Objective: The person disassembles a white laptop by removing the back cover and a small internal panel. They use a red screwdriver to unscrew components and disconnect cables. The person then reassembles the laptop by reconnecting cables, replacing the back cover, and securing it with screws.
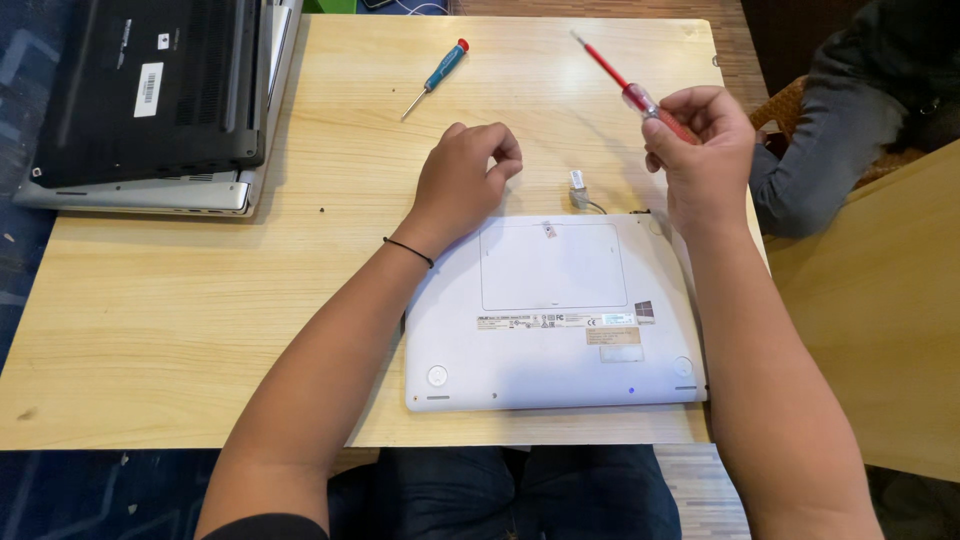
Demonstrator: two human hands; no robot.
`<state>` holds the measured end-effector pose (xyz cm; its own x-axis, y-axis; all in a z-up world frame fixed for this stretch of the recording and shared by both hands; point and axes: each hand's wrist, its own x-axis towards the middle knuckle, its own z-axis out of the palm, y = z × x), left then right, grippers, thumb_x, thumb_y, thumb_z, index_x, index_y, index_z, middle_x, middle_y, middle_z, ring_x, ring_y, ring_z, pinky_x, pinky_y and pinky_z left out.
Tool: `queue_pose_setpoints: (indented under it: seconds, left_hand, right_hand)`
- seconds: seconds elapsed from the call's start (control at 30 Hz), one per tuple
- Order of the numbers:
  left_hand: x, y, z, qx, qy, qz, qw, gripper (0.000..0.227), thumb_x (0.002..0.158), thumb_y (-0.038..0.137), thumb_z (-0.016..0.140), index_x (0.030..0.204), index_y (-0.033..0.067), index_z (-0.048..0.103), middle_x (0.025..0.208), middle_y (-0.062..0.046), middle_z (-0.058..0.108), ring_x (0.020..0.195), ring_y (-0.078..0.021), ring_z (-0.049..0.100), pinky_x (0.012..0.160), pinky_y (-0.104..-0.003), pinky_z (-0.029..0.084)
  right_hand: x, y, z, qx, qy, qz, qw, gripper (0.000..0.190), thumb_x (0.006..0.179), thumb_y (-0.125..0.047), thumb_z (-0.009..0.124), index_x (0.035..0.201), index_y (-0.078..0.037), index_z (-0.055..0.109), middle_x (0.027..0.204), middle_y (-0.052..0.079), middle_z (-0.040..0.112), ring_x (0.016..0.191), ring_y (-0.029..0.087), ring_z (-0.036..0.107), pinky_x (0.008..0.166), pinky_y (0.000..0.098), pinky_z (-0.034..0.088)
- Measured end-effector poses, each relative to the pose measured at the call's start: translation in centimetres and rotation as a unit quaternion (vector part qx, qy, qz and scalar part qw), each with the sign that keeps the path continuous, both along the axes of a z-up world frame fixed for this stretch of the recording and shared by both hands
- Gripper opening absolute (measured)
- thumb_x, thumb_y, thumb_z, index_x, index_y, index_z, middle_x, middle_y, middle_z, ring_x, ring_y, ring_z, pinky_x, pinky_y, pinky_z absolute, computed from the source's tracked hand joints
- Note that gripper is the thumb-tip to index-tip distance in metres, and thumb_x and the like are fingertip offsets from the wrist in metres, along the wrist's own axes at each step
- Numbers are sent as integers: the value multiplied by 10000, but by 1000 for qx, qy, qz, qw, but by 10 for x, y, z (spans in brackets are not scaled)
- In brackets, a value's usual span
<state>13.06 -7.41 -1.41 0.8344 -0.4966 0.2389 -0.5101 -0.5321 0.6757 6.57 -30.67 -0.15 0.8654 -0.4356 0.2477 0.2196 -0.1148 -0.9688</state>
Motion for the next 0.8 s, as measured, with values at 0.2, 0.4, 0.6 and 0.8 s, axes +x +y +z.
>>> queue_pose_setpoints:
  seconds: [0.2, 0.4, 0.6, 0.8]
  left_hand:
    - [10, -1, -3, -273, 134, 25, 952, 98, 843, 81, 638, 769, 130, 596, 731, 33, 625, 669, -76, 542, 691, -222, 464]
    - [11, -10, -9, -537, 356, 16, 765, 141, 854, 224, 660, 805, 123, 575, 735, -20, 567, 548, -66, 393, 446, -198, 272]
    - [11, -7, -12, -546, 346, 14, 763, 193, 913, 319, 614, 862, 145, 551, 739, 13, 555, 586, -42, 472, 456, -137, 357]
    - [13, -9, -17, -541, 347, 4, 766, 196, 909, 322, 624, 856, 140, 573, 729, 1, 563, 575, -46, 460, 444, -147, 366]
  right_hand:
    - [-7, 9, 13, 181, -59, 1, 982, 227, 807, 86, 712, 926, -38, 564, 888, 135, 641, 682, 179, 675, 606, 197, 589]
    - [-15, 21, 16, 199, -110, 107, 968, 206, 851, 33, 670, 981, -30, 523, 1111, 239, 642, 755, 215, 677, 666, 193, 583]
    - [-5, 28, -6, 160, -171, 126, 964, 191, 927, -32, 623, 1014, 36, 467, 1022, 298, 615, 698, 265, 694, 562, 237, 609]
    - [-7, 28, -6, 146, -195, 118, 963, 198, 936, -67, 618, 996, 24, 453, 988, 296, 608, 673, 260, 685, 549, 236, 604]
